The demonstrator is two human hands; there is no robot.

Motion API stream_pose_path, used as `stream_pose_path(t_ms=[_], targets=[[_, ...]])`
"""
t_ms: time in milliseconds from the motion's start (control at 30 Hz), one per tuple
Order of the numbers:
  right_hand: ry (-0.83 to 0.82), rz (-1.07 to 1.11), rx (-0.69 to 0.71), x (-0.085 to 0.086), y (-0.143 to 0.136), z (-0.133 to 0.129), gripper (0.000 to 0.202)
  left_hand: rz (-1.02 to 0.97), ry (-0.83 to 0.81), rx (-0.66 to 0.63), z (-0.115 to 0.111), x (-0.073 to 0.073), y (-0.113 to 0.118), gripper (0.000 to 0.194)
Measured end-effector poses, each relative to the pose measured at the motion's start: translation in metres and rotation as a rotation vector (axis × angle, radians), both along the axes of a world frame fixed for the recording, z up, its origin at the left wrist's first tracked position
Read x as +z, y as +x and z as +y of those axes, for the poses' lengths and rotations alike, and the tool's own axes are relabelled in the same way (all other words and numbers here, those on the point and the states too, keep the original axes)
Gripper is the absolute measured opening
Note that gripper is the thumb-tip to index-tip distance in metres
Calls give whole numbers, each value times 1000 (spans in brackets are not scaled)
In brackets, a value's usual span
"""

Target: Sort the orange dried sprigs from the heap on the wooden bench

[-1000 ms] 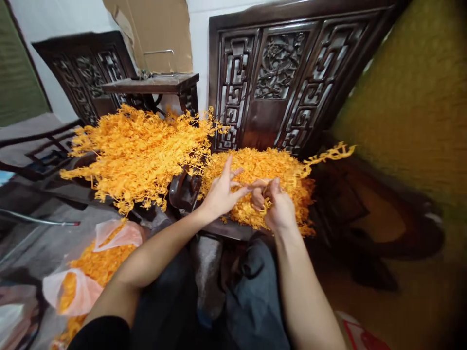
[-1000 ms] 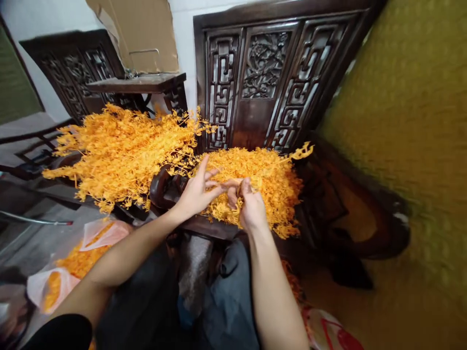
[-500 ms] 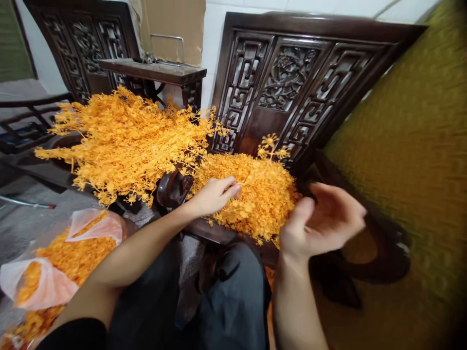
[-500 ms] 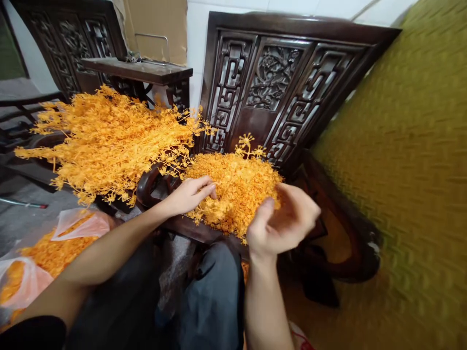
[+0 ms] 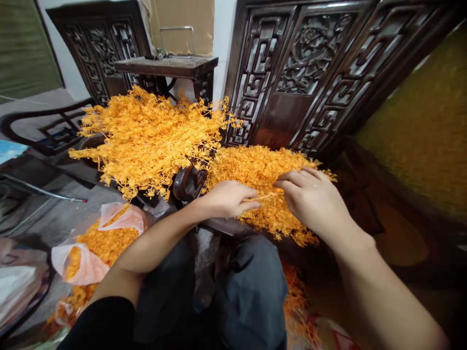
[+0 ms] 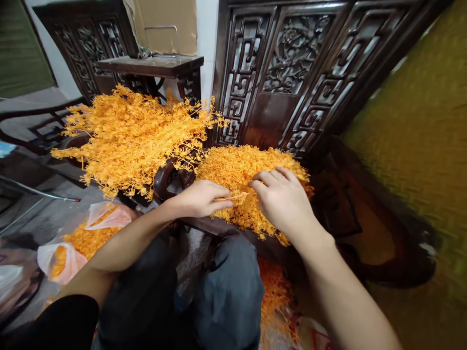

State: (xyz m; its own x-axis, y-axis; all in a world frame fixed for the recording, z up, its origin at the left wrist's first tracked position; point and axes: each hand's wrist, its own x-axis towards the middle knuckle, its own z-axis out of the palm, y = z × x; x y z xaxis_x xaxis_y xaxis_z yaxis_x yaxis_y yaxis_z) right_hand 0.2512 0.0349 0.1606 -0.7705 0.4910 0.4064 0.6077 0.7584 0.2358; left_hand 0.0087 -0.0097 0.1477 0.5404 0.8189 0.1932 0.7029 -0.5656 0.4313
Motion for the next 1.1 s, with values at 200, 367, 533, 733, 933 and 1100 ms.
stream_pose_path(t_ms=[200,367,533,733,933,1100], targets=[[39,-114,-53,3,-4,-3,26,82,9,228,4,9,2,33],[67,-145,-321,6,-7,-2,26,271,57,386,0,18,12,25],[-22,-161,-392,-5,11,23,26,279,11,385,14,10,8,32],[-507,200,-170,-18,31,38,44,61,78,202,38,-10,1,39],[-1100,592,-270,-10,64,23,53,-58,-286,-135,39,-7,-6,37],[-1103,633,-278,-15,77,16,56,20,-35,-67,34,-11,-1,39]])
